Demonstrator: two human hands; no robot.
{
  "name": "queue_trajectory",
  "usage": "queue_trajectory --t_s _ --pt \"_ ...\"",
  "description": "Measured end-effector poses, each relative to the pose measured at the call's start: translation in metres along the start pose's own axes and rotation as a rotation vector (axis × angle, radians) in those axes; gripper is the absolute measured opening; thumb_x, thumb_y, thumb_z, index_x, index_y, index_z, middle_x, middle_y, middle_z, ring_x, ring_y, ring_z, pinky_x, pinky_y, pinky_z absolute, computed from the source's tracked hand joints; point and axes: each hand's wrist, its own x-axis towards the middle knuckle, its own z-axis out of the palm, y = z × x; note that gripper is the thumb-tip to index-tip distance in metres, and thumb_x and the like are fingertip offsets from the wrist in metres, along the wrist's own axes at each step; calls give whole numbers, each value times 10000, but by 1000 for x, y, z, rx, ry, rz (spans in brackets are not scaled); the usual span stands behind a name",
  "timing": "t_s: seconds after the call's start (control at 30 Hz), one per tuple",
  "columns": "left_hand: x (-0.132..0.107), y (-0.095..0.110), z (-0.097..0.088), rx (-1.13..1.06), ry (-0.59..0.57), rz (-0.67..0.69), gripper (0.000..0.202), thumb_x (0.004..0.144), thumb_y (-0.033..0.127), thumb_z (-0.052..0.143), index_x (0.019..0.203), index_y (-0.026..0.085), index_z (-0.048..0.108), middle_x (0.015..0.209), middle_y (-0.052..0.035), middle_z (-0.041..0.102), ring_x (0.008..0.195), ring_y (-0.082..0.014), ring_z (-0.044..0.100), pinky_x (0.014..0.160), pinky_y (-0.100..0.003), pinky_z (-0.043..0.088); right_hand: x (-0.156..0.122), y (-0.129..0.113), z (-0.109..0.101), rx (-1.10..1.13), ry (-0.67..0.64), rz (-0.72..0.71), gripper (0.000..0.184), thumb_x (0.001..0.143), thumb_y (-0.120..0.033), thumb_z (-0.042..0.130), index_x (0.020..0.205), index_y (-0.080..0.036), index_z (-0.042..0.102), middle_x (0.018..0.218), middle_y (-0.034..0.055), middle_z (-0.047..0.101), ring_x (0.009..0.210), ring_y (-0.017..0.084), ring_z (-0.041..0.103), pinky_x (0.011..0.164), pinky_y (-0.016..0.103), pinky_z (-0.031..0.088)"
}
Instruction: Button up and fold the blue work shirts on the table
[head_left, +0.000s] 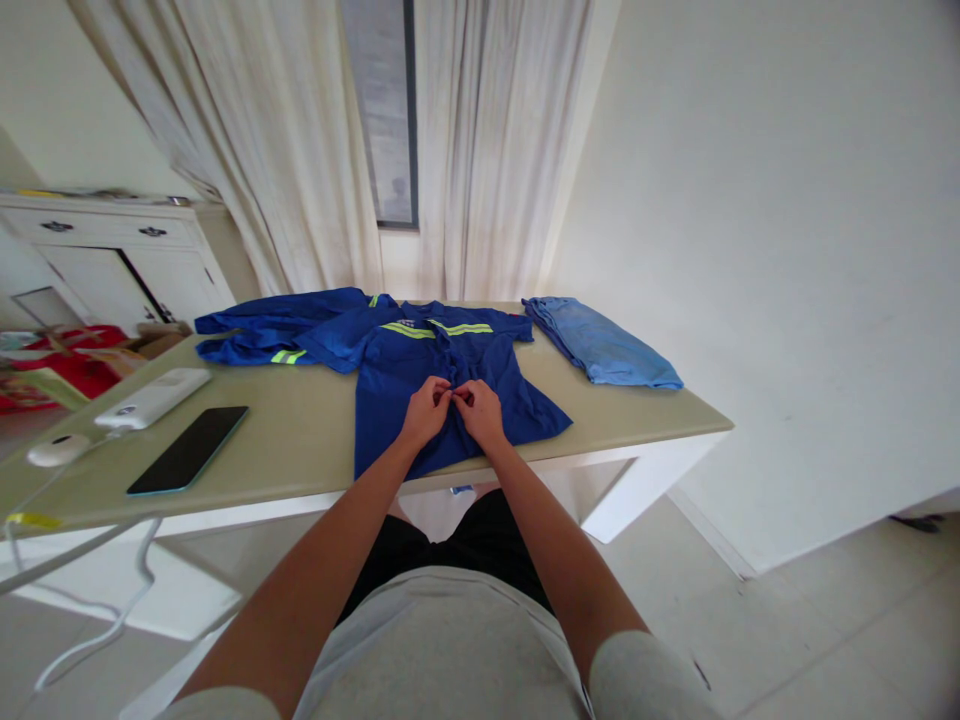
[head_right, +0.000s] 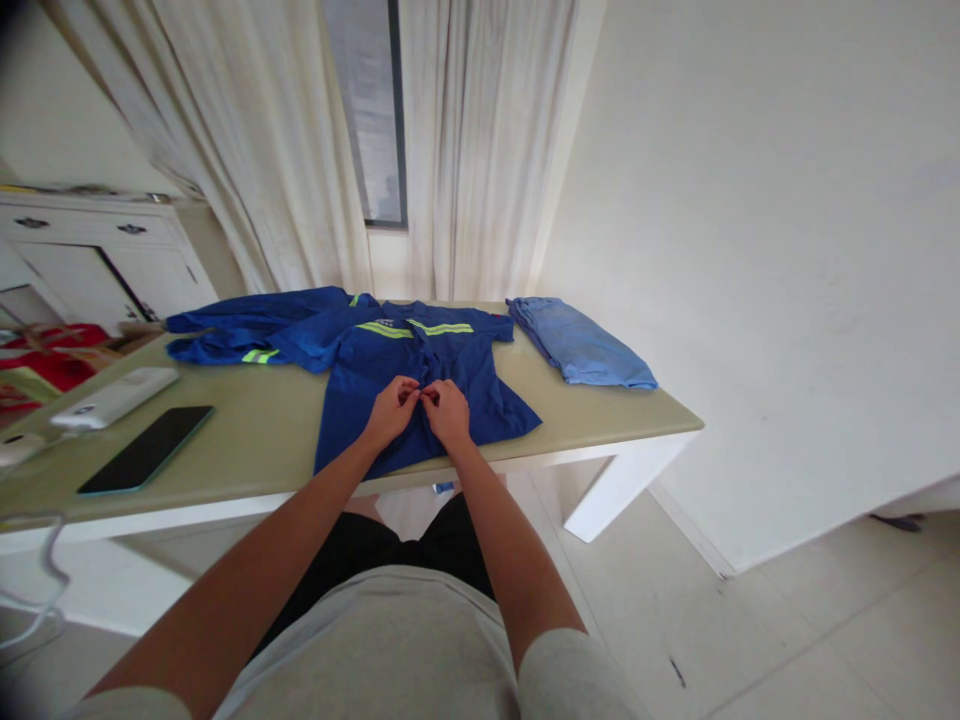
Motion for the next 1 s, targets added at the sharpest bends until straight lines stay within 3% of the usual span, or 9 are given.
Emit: queue_trajectory --t_s 0.4,0.53,0.67,0.87,1.0 --pt "5 -8 -3 -134 1 -98 209 758 166 673 965 191 652 770 -9 742 702 -177 709 661 -281 513 -3 -5 -2 -39 -10 -2 96 917 -159 684 923 -248 720 970 8 659 845 167 627 789 276 489" --pt "4 -5 -3 -168 -9 -94 229 746 180 686 968 197 636 751 1 735 695 -175 709 668 -280 518 -2 -6 -2 -23 -10 29 45 923 -217 700 937 -246 732 925 5 666 811 169 622 803 286 498" --pt "4 -4 -2 -195 -9 -83 263 766 175 661 1021 208 606 728 21 718 672 -165 696 669 -276 516 -3 -6 -2 -30 -20 -19 204 945 -175 636 1089 -269 746 1016 16 670 845 174 632 805 290 502" --pt "2 -3 -1 -103 -17 -33 217 802 167 629 1014 214 615 779 6 729 712 -172 707 665 -278 521 -2 -7 -2 -49 -29 22 156 936 -163 650 1025 -257 737 969 13 672 841 179 633 817 295 503" --pt "3 -1 -2 -28 -2 -15 127 816 167 626 930 211 660 840 -18 750 760 -179 707 741 -305 549 -4 -9 -2 -88 -8 10 145 959 -153 615 985 -258 711 1043 23 657 896 179 635 826 288 500"
